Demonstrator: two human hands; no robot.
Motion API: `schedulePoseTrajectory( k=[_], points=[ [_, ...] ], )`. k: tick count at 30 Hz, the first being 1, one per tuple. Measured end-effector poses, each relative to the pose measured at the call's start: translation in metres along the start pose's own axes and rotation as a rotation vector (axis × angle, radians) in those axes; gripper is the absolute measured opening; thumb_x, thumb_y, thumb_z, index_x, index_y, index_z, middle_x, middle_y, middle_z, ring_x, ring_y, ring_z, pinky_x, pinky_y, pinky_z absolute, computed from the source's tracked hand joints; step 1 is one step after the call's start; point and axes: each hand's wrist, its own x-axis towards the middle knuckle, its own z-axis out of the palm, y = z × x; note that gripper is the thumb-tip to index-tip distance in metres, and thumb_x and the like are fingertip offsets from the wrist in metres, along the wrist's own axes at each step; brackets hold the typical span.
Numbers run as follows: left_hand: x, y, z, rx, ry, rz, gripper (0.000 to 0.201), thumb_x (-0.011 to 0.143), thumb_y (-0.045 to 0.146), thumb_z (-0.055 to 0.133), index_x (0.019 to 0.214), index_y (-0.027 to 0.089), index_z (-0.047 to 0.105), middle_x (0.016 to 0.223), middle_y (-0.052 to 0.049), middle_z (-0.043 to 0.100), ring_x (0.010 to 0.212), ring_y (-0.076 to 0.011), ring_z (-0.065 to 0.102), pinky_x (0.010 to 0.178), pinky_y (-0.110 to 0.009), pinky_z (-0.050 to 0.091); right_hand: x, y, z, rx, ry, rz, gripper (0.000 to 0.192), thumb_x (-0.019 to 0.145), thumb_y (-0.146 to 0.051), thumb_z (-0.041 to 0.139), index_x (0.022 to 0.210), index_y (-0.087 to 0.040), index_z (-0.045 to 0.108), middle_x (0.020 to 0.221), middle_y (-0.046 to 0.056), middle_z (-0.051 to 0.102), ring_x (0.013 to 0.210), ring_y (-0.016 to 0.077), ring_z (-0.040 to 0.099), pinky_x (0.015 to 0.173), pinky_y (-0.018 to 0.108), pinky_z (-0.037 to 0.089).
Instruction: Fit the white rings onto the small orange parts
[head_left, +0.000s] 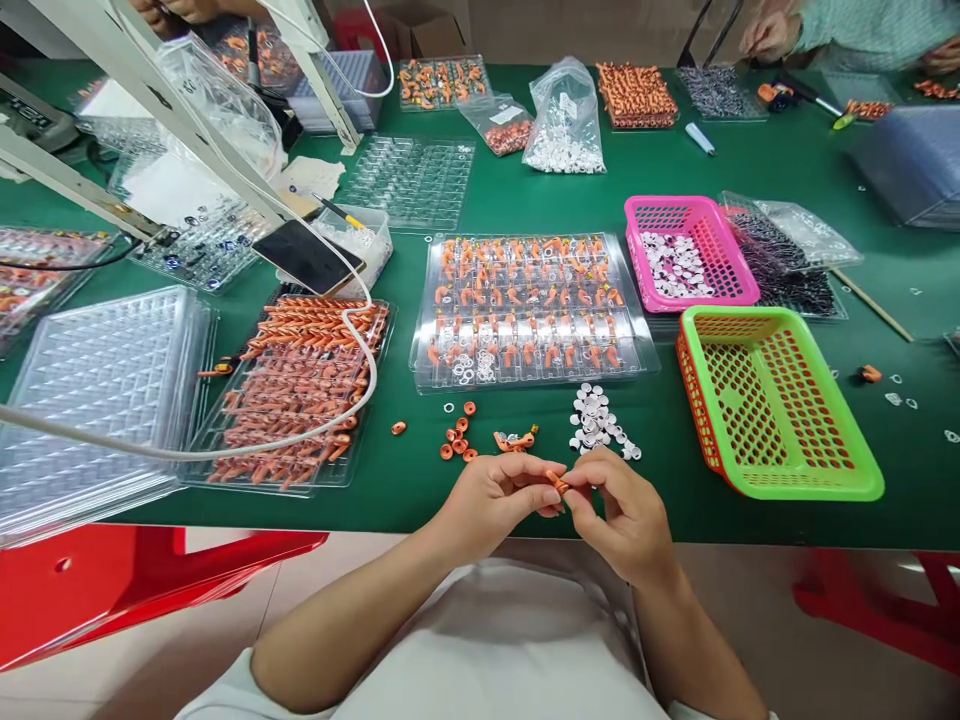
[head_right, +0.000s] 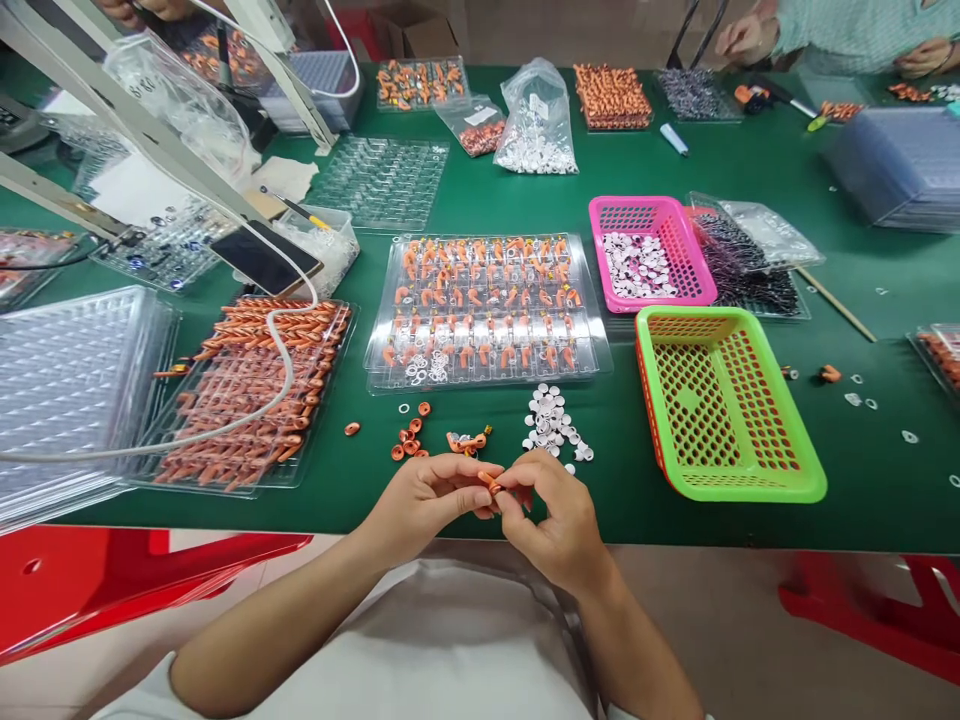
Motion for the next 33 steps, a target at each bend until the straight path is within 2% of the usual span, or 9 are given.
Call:
schedulePoseTrajectory(
  k=[7, 11, 16, 22, 28, 33],
  points=[
    [-0.001, -0.003, 0.001, 0.002, 0.024, 0.028, 0.024, 0.072, 0.025, 0.080, 0.093, 0.015, 0.076, 0.080, -0.004, 0.077, 0.069, -0.0120, 0.067, 0.070, -0.024, 0.058, -0.003, 0.003, 0.003, 0.060, 0.015, 0.052, 0.019, 0.088, -0.010, 0.057, 0.099, -0.025, 0.062, 0.086, 0.002, 0.056, 0.076, 0.0157, 0.054, 0.065, 0.029, 0.046],
    [0.000, 0.000, 0.002, -0.012, 0.026, -0.001, 0.026, 0.069, 0.028, 0.082, 0.089, 0.013, 0.075, 0.075, -0.004, 0.075, 0.064, -0.0118, 0.067, 0.067, -0.025, 0.057, -0.002, 0.003, 0.003, 0.118, 0.015, 0.095, 0.015, 0.090, -0.013, 0.057, 0.098, -0.025, 0.062, 0.086, 0.002, 0.056, 0.077, 0.0160, 0.054, 0.065, 0.028, 0.046],
    [0.005, 0.000, -0.001, -0.081, -0.031, -0.058, 0.027, 0.066, 0.029, 0.084, 0.076, 0.012, 0.067, 0.070, -0.003, 0.072, 0.062, -0.0140, 0.068, 0.062, -0.027, 0.057, 0.002, 0.007, 0.001, 0.338, -0.033, 0.192, 0.004, 0.090, -0.022, 0.060, 0.091, -0.022, 0.064, 0.083, 0.002, 0.054, 0.076, 0.0159, 0.053, 0.065, 0.028, 0.046],
    [0.012, -0.003, -0.006, -0.131, -0.081, -0.095, 0.032, 0.063, 0.031, 0.087, 0.073, 0.012, 0.062, 0.066, -0.003, 0.071, 0.059, -0.0146, 0.069, 0.057, -0.026, 0.056, 0.004, 0.014, 0.006, 0.558, -0.026, 0.246, 0.006, 0.088, -0.027, 0.065, 0.093, -0.023, 0.064, 0.084, 0.001, 0.053, 0.070, 0.0136, 0.053, 0.054, 0.023, 0.047],
    [0.012, -0.002, -0.008, -0.231, -0.119, -0.193, 0.031, 0.066, 0.033, 0.085, 0.074, 0.011, 0.064, 0.070, -0.007, 0.074, 0.059, -0.0139, 0.069, 0.056, -0.023, 0.055, 0.006, 0.015, 0.007, 0.492, -0.038, 0.168, 0.013, 0.091, -0.022, 0.061, 0.100, -0.026, 0.069, 0.085, 0.003, 0.057, 0.075, 0.0150, 0.056, 0.059, 0.025, 0.049],
    [0.011, -0.002, -0.006, -0.318, -0.117, -0.275, 0.030, 0.070, 0.034, 0.083, 0.074, 0.009, 0.068, 0.070, -0.007, 0.072, 0.059, -0.0118, 0.068, 0.056, -0.019, 0.053, 0.007, 0.015, 0.006, 0.407, -0.005, 0.206, 0.011, 0.089, -0.030, 0.064, 0.097, -0.024, 0.069, 0.083, 0.003, 0.058, 0.073, 0.0160, 0.057, 0.060, 0.028, 0.051]
  ],
)
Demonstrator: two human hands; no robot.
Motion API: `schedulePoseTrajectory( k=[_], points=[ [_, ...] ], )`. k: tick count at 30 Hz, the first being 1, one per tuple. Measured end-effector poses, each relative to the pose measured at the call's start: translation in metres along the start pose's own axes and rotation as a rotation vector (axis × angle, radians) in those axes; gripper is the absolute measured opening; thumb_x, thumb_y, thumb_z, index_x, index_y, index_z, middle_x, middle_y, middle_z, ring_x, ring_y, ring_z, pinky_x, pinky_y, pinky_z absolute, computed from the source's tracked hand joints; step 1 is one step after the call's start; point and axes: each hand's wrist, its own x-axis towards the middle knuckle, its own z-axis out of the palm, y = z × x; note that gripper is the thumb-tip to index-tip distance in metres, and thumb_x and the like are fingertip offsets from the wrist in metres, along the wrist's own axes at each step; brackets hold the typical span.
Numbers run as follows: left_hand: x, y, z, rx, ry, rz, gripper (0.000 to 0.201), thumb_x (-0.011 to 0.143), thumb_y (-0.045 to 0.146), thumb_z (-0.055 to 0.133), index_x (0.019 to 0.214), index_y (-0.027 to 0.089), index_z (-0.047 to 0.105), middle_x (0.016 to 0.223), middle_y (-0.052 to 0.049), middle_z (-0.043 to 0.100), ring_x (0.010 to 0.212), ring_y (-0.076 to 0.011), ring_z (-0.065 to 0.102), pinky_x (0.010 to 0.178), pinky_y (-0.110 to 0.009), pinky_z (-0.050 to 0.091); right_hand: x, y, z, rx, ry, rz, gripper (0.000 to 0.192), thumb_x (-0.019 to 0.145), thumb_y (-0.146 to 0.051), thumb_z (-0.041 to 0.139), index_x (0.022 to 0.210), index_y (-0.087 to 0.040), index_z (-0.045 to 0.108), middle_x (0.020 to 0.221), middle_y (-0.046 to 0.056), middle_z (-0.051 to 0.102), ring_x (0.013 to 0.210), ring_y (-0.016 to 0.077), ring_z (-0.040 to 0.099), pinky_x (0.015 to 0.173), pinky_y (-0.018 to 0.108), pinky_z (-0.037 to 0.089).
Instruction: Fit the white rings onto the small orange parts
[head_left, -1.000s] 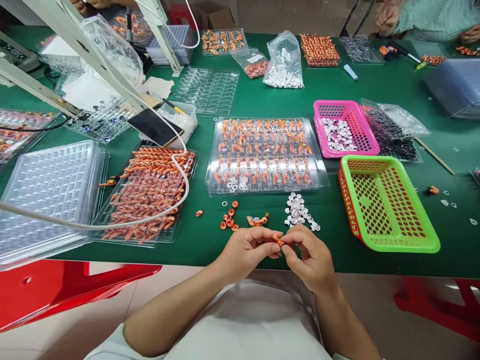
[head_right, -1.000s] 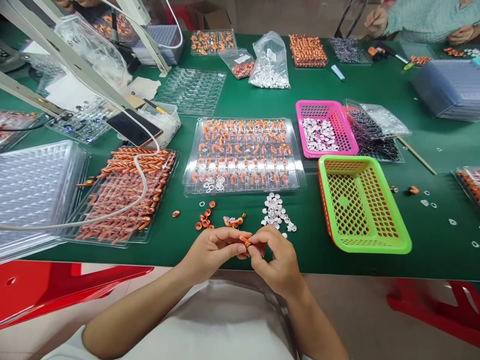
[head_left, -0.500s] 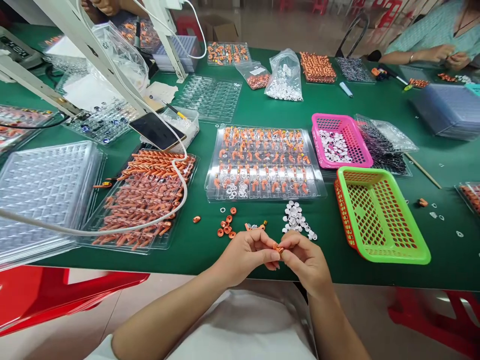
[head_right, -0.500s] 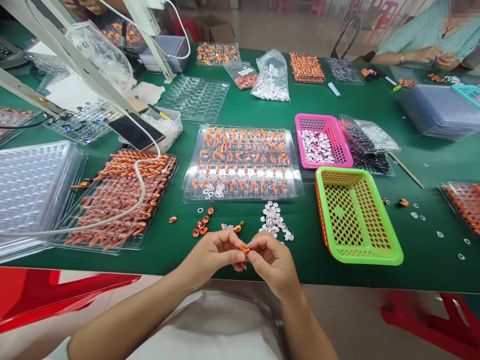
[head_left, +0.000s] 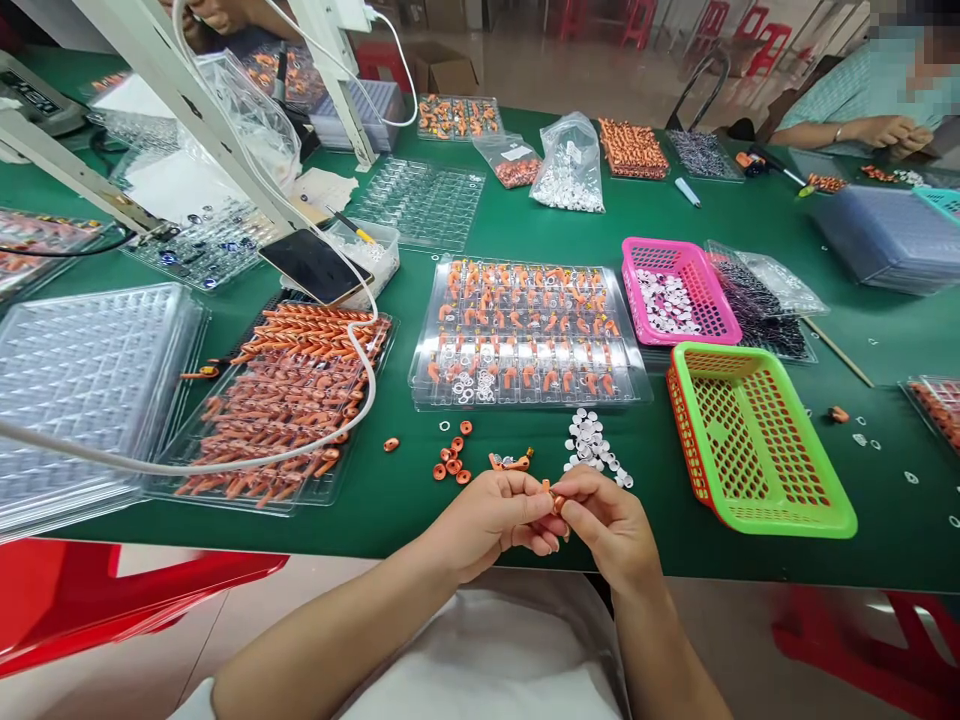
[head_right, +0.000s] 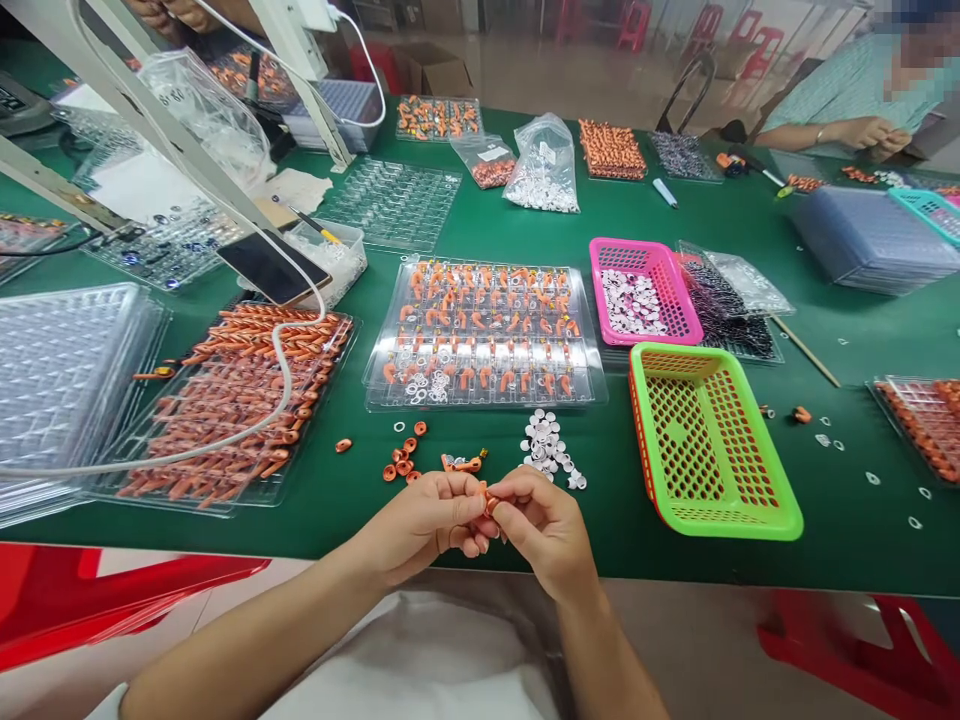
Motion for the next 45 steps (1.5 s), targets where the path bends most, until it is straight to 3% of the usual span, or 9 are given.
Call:
schedulePoseTrajectory(
  k=[9, 28, 35, 45],
  points=[
    [0.000, -0.003, 0.001, -0.067, 0.024, 0.002, 0.029, 0.072, 0.034, 0.081, 0.072, 0.009, 0.066, 0.069, -0.006, 0.070, 0.055, -0.0091, 0.064, 0.054, -0.017, 0.052, 0.001, -0.004, -0.006, -0.090, -0.025, -0.086, 0.013, 0.089, -0.020, 0.064, 0.100, -0.025, 0.071, 0.085, 0.004, 0.061, 0.082, 0.0178, 0.059, 0.070, 0.031, 0.052],
    [0.002, -0.008, 0.009, -0.004, 0.110, 0.065, 0.037, 0.067, 0.040, 0.083, 0.069, 0.010, 0.062, 0.062, -0.006, 0.068, 0.053, -0.0109, 0.063, 0.051, -0.019, 0.049, -0.003, -0.010, -0.013, -0.330, -0.099, -0.165, 0.025, 0.089, -0.011, 0.061, 0.108, -0.027, 0.066, 0.091, 0.005, 0.065, 0.083, 0.0179, 0.064, 0.069, 0.030, 0.054],
    [0.001, -0.010, 0.013, 0.067, 0.174, 0.122, 0.039, 0.066, 0.043, 0.083, 0.069, 0.012, 0.060, 0.060, -0.004, 0.068, 0.049, -0.0100, 0.060, 0.049, -0.020, 0.046, -0.005, -0.009, -0.009, -0.282, -0.046, -0.167, 0.021, 0.090, -0.013, 0.060, 0.105, -0.027, 0.066, 0.086, 0.004, 0.064, 0.079, 0.0177, 0.063, 0.065, 0.029, 0.054],
    [0.000, -0.006, 0.016, 0.149, 0.215, 0.149, 0.041, 0.064, 0.048, 0.081, 0.065, 0.014, 0.058, 0.051, 0.000, 0.063, 0.042, -0.0060, 0.049, 0.040, -0.017, 0.031, -0.011, 0.002, 0.001, -0.116, 0.042, -0.156, 0.021, 0.090, -0.013, 0.059, 0.105, -0.028, 0.066, 0.091, 0.005, 0.063, 0.083, 0.0188, 0.063, 0.065, 0.030, 0.059]
  ],
)
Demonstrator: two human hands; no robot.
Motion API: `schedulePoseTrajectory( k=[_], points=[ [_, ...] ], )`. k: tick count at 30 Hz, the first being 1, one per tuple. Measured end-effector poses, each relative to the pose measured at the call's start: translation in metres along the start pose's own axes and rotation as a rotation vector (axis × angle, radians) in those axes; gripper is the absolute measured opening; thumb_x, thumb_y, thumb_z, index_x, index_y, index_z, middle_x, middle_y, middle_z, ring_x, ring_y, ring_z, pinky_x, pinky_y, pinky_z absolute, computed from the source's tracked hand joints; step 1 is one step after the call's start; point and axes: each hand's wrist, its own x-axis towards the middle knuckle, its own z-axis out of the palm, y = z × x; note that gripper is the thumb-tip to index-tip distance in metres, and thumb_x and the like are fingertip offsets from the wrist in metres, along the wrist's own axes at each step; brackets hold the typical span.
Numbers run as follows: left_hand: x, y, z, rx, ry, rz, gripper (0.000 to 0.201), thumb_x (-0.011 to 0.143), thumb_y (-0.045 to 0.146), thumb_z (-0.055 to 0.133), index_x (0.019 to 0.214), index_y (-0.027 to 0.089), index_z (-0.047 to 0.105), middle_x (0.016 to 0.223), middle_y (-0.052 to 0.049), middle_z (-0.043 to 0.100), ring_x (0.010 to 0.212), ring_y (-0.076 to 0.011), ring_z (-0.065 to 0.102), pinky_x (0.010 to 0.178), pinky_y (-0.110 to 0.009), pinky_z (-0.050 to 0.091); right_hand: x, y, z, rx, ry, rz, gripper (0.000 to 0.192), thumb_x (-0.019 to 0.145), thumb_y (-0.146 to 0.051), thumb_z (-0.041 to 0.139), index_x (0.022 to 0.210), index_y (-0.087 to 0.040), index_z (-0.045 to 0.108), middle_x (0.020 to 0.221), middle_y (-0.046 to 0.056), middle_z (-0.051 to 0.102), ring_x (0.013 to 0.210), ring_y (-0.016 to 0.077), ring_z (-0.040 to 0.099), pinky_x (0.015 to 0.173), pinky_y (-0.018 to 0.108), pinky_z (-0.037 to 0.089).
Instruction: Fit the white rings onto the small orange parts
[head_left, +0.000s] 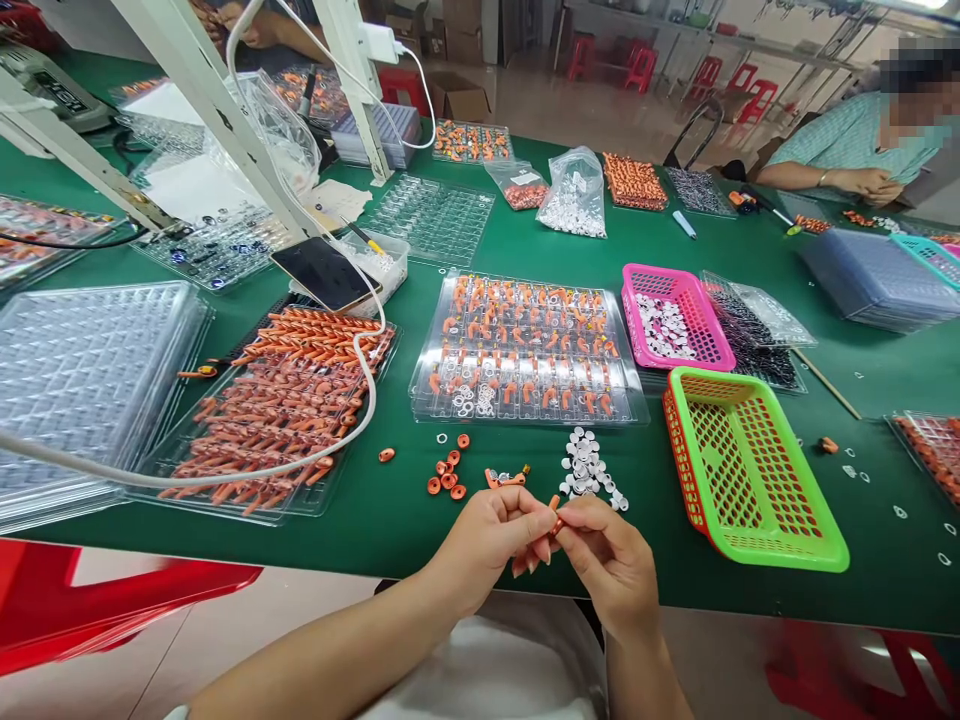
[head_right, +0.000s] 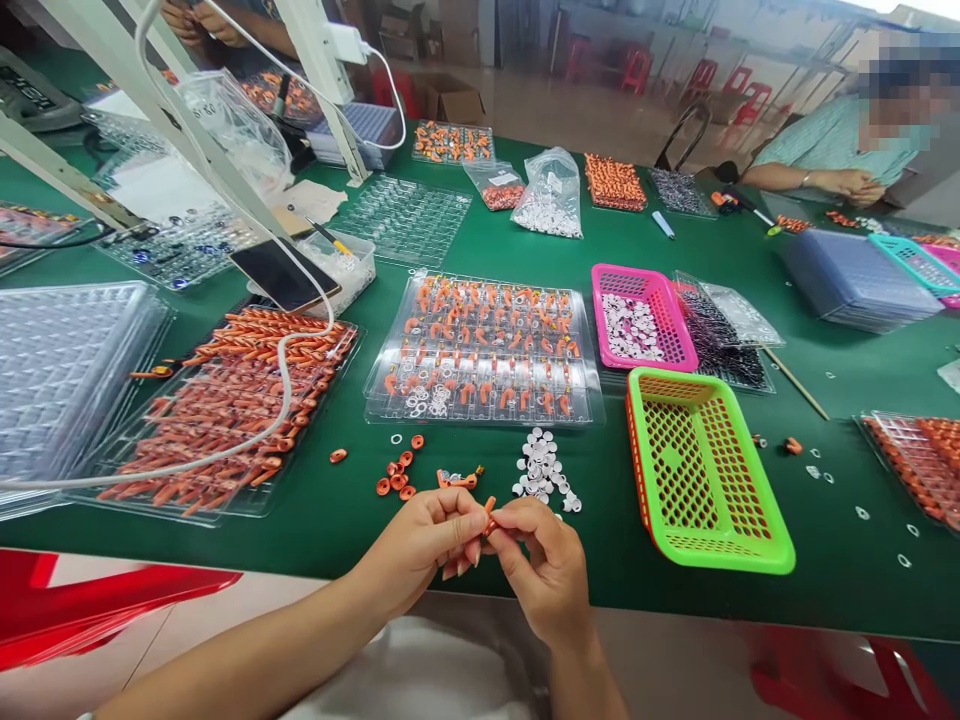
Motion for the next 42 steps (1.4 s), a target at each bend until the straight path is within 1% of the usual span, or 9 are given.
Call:
schedulePoseTrajectory(
  k=[7, 10, 14, 21, 27, 31, 35, 39, 42],
  points=[
    [-0.001, -0.001, -0.002, 0.002, 0.026, 0.029, 0.041, 0.065, 0.048, 0.080, 0.066, 0.013, 0.059, 0.052, 0.000, 0.062, 0.043, -0.0057, 0.049, 0.041, -0.017, 0.030, 0.000, -0.001, 0.006, 0.065, 0.022, 0.060, 0.023, 0.091, -0.013, 0.060, 0.104, -0.029, 0.067, 0.092, 0.003, 0.066, 0.082, 0.0156, 0.066, 0.067, 0.024, 0.059],
    [0.000, -0.003, -0.004, 0.002, 0.014, 0.041, 0.040, 0.067, 0.047, 0.079, 0.066, 0.013, 0.059, 0.052, 0.000, 0.062, 0.043, -0.0054, 0.047, 0.041, -0.017, 0.029, 0.001, -0.002, 0.007, 0.095, 0.025, 0.102, 0.019, 0.090, -0.014, 0.061, 0.101, -0.028, 0.068, 0.090, 0.002, 0.067, 0.076, 0.0144, 0.067, 0.066, 0.024, 0.059],
    [0.000, -0.006, -0.007, 0.004, -0.008, 0.059, 0.038, 0.070, 0.046, 0.078, 0.068, 0.013, 0.059, 0.052, 0.001, 0.062, 0.043, -0.0050, 0.046, 0.042, -0.017, 0.029, 0.001, -0.004, 0.008, 0.146, 0.047, 0.123, 0.017, 0.089, -0.014, 0.063, 0.098, -0.026, 0.069, 0.090, 0.002, 0.066, 0.077, 0.0140, 0.067, 0.066, 0.023, 0.058],
    [-0.003, -0.004, -0.007, 0.038, -0.046, 0.109, 0.036, 0.071, 0.044, 0.078, 0.067, 0.013, 0.062, 0.053, -0.001, 0.064, 0.045, -0.0060, 0.049, 0.043, -0.017, 0.031, 0.003, -0.004, 0.005, 0.271, -0.004, 0.164, 0.017, 0.089, -0.013, 0.064, 0.098, -0.026, 0.069, 0.088, 0.001, 0.064, 0.071, 0.0123, 0.067, 0.064, 0.024, 0.058],
    [-0.002, 0.000, -0.007, 0.071, -0.038, 0.074, 0.038, 0.068, 0.046, 0.079, 0.068, 0.012, 0.062, 0.050, 0.000, 0.063, 0.042, -0.0057, 0.047, 0.043, -0.017, 0.031, 0.004, 0.004, 0.002, 0.441, -0.035, 0.288, 0.012, 0.088, -0.016, 0.067, 0.097, -0.023, 0.069, 0.086, 0.001, 0.066, 0.065, 0.0132, 0.069, 0.057, 0.025, 0.059],
    [0.002, 0.000, -0.008, 0.071, -0.053, 0.055, 0.036, 0.070, 0.043, 0.078, 0.066, 0.014, 0.059, 0.049, 0.002, 0.061, 0.044, -0.0064, 0.050, 0.043, -0.017, 0.030, 0.007, 0.005, 0.005, 0.562, -0.013, 0.338, 0.009, 0.085, -0.020, 0.071, 0.094, -0.021, 0.069, 0.079, 0.000, 0.067, 0.061, 0.0125, 0.068, 0.053, 0.022, 0.057],
    [0.005, 0.000, -0.006, 0.026, -0.049, 0.020, 0.035, 0.071, 0.040, 0.078, 0.065, 0.014, 0.056, 0.049, 0.003, 0.058, 0.047, -0.0074, 0.054, 0.045, -0.017, 0.029, 0.010, 0.004, 0.008, 0.611, 0.017, 0.366, 0.008, 0.084, -0.022, 0.071, 0.091, -0.020, 0.068, 0.075, 0.001, 0.069, 0.059, 0.0118, 0.067, 0.052, 0.021, 0.057],
    [0.006, 0.002, -0.004, 0.039, -0.040, 0.006, 0.034, 0.070, 0.038, 0.080, 0.064, 0.014, 0.056, 0.050, 0.003, 0.057, 0.045, -0.0052, 0.048, 0.045, -0.017, 0.028, 0.011, 0.003, 0.007, 0.647, 0.019, 0.414, 0.008, 0.084, -0.023, 0.072, 0.089, -0.019, 0.067, 0.071, 0.001, 0.069, 0.053, 0.0110, 0.065, 0.046, 0.019, 0.054],
    [0.007, 0.005, -0.003, 0.046, -0.068, -0.005, 0.036, 0.068, 0.039, 0.081, 0.064, 0.014, 0.056, 0.051, 0.004, 0.057, 0.044, -0.0041, 0.044, 0.043, -0.017, 0.028, 0.011, 0.003, 0.005, 0.692, 0.025, 0.441, 0.010, 0.082, -0.024, 0.073, 0.087, -0.018, 0.067, 0.069, 0.001, 0.068, 0.048, 0.0091, 0.063, 0.042, 0.017, 0.052]
  ],
)
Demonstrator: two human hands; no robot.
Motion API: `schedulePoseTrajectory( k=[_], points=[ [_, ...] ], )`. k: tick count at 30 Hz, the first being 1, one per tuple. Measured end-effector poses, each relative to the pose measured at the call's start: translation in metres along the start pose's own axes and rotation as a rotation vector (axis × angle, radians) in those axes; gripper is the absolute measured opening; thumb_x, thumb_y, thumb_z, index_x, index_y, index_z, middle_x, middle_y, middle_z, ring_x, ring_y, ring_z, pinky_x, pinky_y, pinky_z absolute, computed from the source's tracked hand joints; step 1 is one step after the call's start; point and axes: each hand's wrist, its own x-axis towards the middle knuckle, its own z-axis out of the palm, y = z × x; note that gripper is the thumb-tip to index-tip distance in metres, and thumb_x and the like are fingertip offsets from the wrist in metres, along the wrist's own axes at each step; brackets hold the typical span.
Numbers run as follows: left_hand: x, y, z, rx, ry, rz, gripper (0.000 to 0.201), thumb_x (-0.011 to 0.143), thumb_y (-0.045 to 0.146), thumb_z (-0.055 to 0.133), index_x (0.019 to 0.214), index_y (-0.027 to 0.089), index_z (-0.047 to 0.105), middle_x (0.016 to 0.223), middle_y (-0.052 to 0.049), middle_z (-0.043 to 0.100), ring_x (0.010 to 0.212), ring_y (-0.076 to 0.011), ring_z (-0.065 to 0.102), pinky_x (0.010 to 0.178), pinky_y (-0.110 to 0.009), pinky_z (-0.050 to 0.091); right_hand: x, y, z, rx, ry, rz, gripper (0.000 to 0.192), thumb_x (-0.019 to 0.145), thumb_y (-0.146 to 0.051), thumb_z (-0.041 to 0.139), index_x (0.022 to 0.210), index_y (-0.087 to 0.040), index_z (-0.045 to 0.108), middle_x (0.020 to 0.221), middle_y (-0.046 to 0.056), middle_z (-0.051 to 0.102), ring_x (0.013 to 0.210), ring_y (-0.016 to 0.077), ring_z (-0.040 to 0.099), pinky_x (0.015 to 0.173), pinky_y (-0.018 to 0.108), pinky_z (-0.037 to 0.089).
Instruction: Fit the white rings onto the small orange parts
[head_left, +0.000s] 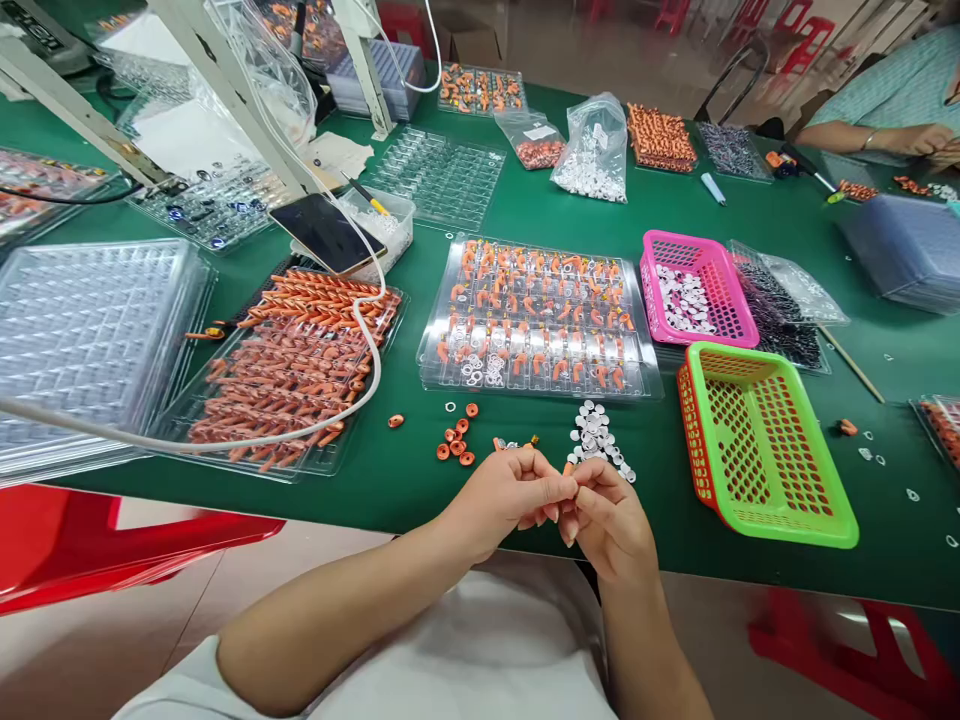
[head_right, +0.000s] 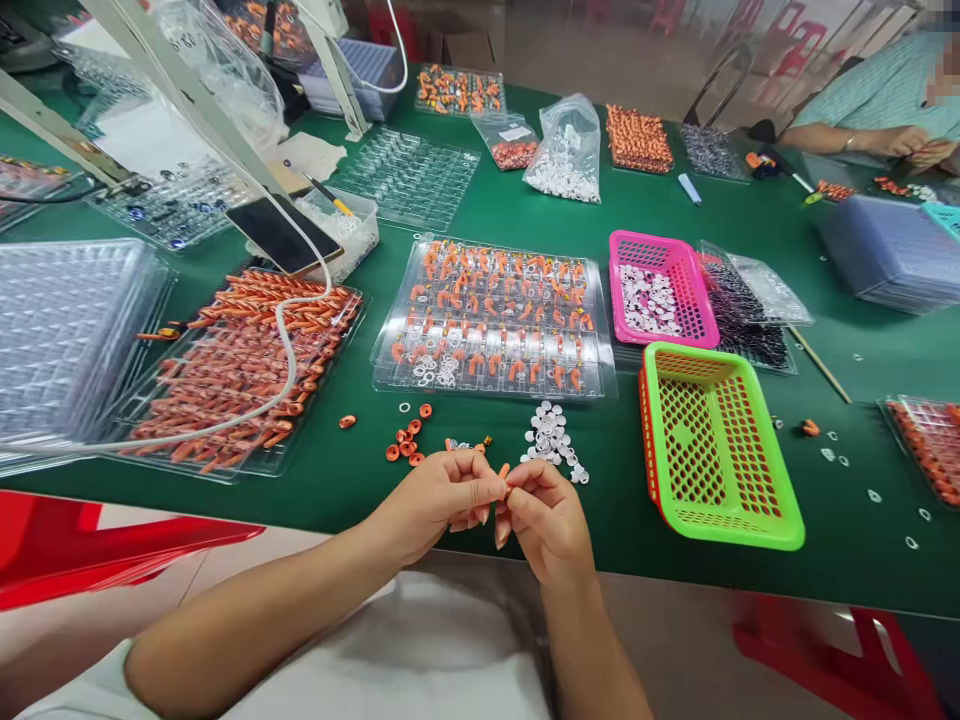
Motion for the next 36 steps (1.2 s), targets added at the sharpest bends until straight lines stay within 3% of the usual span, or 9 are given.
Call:
schedulePoseTrajectory(
  k=[4, 8, 10, 13, 16, 21, 24, 28, 36],
  points=[
    [-0.001, -0.001, 0.004, 0.006, 0.012, 0.080, 0.034, 0.067, 0.035, 0.083, 0.071, 0.015, 0.056, 0.057, 0.004, 0.061, 0.047, -0.0051, 0.049, 0.042, -0.015, 0.031, -0.001, 0.000, 0.000, 0.089, -0.026, 0.050, 0.009, 0.081, -0.022, 0.073, 0.085, -0.018, 0.067, 0.064, -0.002, 0.065, 0.043, 0.0065, 0.059, 0.040, 0.014, 0.051],
    [-0.006, -0.005, 0.007, 0.036, -0.039, 0.333, 0.020, 0.077, 0.027, 0.076, 0.081, 0.018, 0.059, 0.067, 0.002, 0.067, 0.056, -0.0118, 0.063, 0.052, -0.022, 0.049, -0.002, 0.000, 0.002, 0.172, -0.034, 0.080, 0.008, 0.081, -0.021, 0.072, 0.086, -0.018, 0.066, 0.061, -0.003, 0.064, 0.039, 0.0041, 0.055, 0.039, 0.012, 0.049],
    [-0.007, -0.005, 0.004, 0.209, -0.060, 0.505, 0.009, 0.082, 0.022, 0.070, 0.088, 0.017, 0.067, 0.074, -0.003, 0.071, 0.065, -0.0151, 0.067, 0.062, -0.027, 0.054, -0.002, 0.000, 0.003, 0.203, -0.031, 0.084, 0.009, 0.081, -0.022, 0.073, 0.086, -0.018, 0.066, 0.062, -0.003, 0.064, 0.038, 0.0030, 0.052, 0.037, 0.010, 0.048],
    [-0.005, -0.003, -0.004, 0.513, -0.045, 0.773, 0.012, 0.083, 0.013, 0.068, 0.094, 0.017, 0.073, 0.081, -0.006, 0.075, 0.074, -0.0158, 0.068, 0.072, -0.028, 0.053, -0.002, 0.000, 0.004, 0.225, -0.028, 0.101, 0.010, 0.080, -0.023, 0.073, 0.084, -0.018, 0.065, 0.063, -0.003, 0.064, 0.038, 0.0022, 0.050, 0.035, 0.009, 0.045],
    [-0.002, -0.001, -0.012, 0.656, -0.057, 0.926, 0.016, 0.085, 0.011, 0.065, 0.095, 0.020, 0.073, 0.080, -0.005, 0.074, 0.074, -0.0148, 0.068, 0.073, -0.027, 0.052, -0.003, 0.002, 0.003, 0.195, -0.039, 0.098, 0.011, 0.081, -0.026, 0.074, 0.083, -0.019, 0.065, 0.062, -0.004, 0.063, 0.036, 0.0024, 0.048, 0.034, 0.010, 0.045],
    [-0.003, -0.001, -0.017, 0.739, 0.010, 1.012, 0.011, 0.085, 0.018, 0.067, 0.093, 0.021, 0.074, 0.096, -0.009, 0.067, 0.083, -0.0164, 0.069, 0.071, -0.027, 0.056, -0.007, 0.002, 0.004, -0.002, 0.040, -0.008, 0.016, 0.080, -0.034, 0.075, 0.085, -0.021, 0.067, 0.067, -0.002, 0.064, 0.041, 0.0082, 0.056, 0.035, 0.018, 0.048],
    [-0.004, -0.003, -0.018, 0.764, -0.005, 1.067, 0.015, 0.086, 0.014, 0.065, 0.096, 0.022, 0.072, 0.100, -0.009, 0.070, 0.086, -0.0163, 0.070, 0.076, -0.027, 0.056, -0.009, 0.002, 0.006, -0.134, 0.102, -0.120, 0.016, 0.079, -0.034, 0.075, 0.087, -0.021, 0.070, 0.079, 0.001, 0.065, 0.053, 0.0108, 0.060, 0.043, 0.022, 0.054],
    [-0.004, -0.003, -0.017, 0.772, -0.047, 1.140, 0.020, 0.086, 0.008, 0.062, 0.101, 0.020, 0.069, 0.096, -0.010, 0.073, 0.082, -0.0147, 0.071, 0.075, -0.025, 0.055, -0.011, 0.001, 0.007, -0.247, 0.085, -0.232, 0.012, 0.085, -0.029, 0.070, 0.095, -0.024, 0.074, 0.083, 0.003, 0.064, 0.066, 0.0138, 0.062, 0.054, 0.026, 0.057],
    [-0.009, -0.005, -0.018, 0.905, -0.015, 1.174, 0.016, 0.089, 0.014, 0.061, 0.102, 0.020, 0.067, 0.096, -0.010, 0.073, 0.082, -0.0157, 0.070, 0.076, -0.027, 0.055, -0.016, 0.003, -0.002, -0.367, 0.067, -0.232, 0.018, 0.085, -0.027, 0.070, 0.102, -0.025, 0.074, 0.088, 0.004, 0.066, 0.067, 0.0158, 0.063, 0.059, 0.031, 0.059]
  ],
)
